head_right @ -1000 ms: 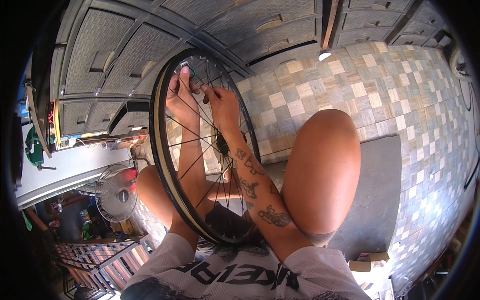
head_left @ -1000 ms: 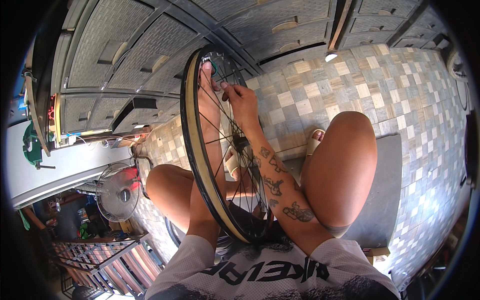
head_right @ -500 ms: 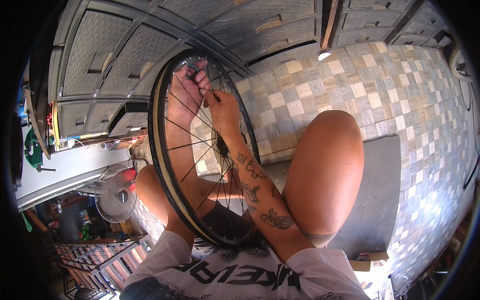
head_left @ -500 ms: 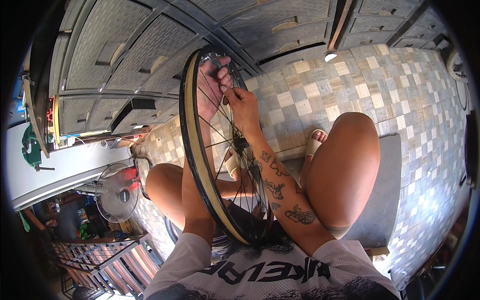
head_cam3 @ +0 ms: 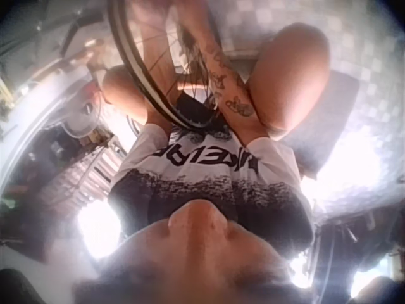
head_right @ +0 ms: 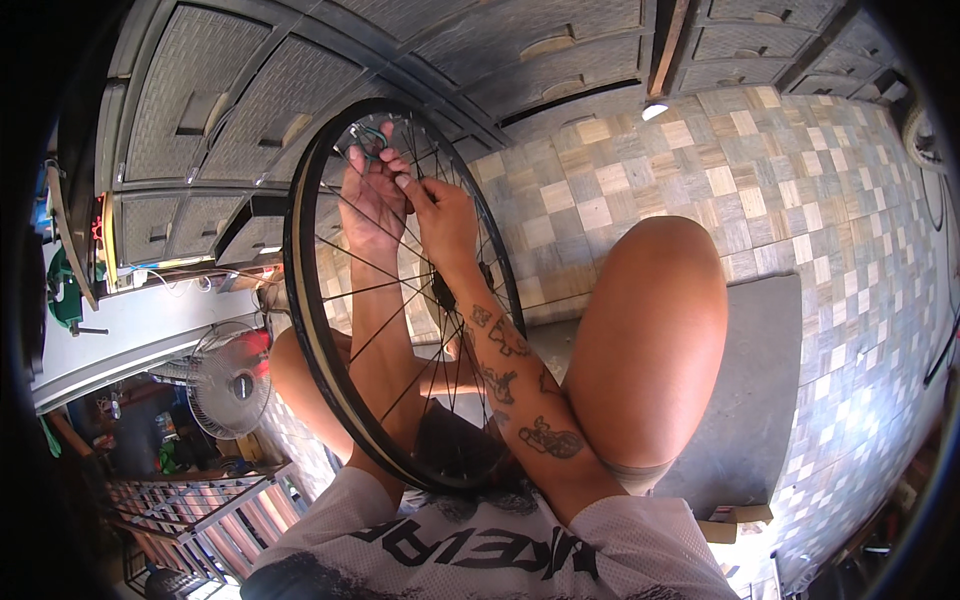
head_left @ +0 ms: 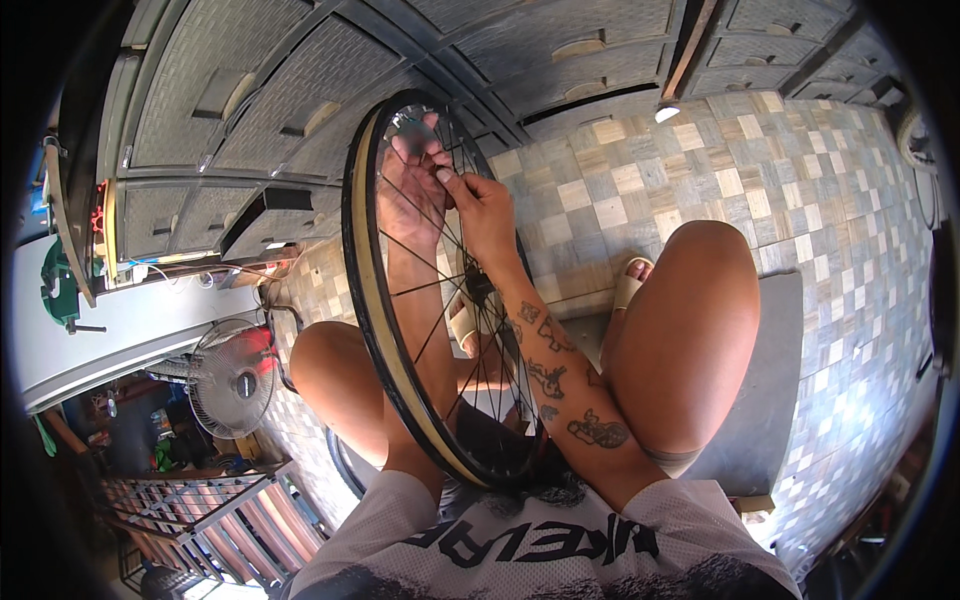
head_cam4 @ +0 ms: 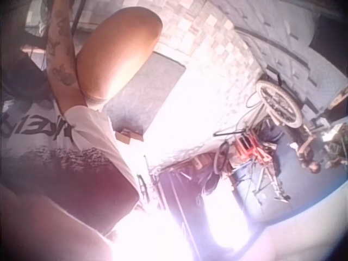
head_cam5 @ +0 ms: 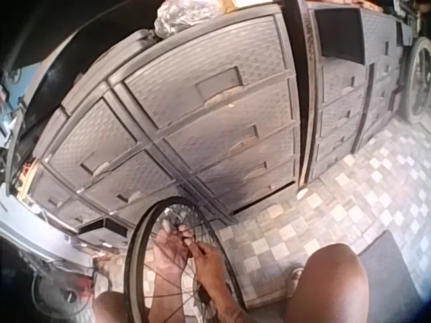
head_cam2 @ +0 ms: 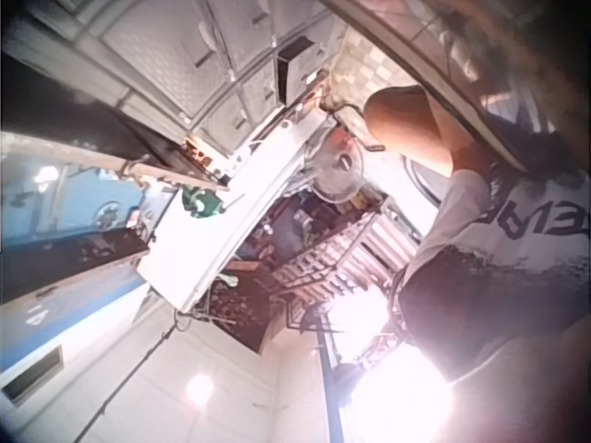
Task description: The person sits on the floor and uses a spoke wrench to tighten the nipples on a bicycle wheel. They rotate the wheel periodically to access different spokes and continue adjusting tension across the rim.
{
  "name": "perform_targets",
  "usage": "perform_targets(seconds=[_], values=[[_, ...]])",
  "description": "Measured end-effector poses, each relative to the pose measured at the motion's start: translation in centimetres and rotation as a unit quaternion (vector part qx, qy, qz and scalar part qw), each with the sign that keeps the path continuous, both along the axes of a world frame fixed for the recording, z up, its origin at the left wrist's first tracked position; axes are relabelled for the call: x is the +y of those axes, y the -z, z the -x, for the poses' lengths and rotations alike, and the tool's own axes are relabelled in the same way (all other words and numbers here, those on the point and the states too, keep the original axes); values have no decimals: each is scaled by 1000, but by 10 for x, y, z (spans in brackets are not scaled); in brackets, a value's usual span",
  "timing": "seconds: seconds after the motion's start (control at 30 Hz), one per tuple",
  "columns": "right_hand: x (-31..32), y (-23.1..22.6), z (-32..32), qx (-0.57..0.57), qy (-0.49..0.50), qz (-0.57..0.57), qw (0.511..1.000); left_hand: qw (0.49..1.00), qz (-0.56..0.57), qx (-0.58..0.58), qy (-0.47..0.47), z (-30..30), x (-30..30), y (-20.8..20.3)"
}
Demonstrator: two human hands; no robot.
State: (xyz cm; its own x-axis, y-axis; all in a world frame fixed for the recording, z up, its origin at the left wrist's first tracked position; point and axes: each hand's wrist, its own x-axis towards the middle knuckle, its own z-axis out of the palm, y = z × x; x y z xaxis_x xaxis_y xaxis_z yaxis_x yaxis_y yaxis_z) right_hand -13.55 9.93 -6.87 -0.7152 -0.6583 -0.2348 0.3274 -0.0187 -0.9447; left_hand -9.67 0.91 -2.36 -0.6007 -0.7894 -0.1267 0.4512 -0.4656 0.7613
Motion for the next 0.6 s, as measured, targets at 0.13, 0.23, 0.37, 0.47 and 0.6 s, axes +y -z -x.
perform_targets(seconds=[0.13,0.23,0.37,0.47,0.6], values=[[-4,3,-5,9,32,32,999,983,144,-117,6,5,-5,-6],[-5,5,-7,-6,38,50,998,991,42,-102,71,7,-9,-14],[4,7,-5,-38,29,54,997,997,-51,17,48,4,6,-10],[6,10,-4,-47,35,81,995,998,-50,38,28,2,11,-5],[5,15,-6,-94,33,139,985,1000,6,-19,19,4,12,-9]])
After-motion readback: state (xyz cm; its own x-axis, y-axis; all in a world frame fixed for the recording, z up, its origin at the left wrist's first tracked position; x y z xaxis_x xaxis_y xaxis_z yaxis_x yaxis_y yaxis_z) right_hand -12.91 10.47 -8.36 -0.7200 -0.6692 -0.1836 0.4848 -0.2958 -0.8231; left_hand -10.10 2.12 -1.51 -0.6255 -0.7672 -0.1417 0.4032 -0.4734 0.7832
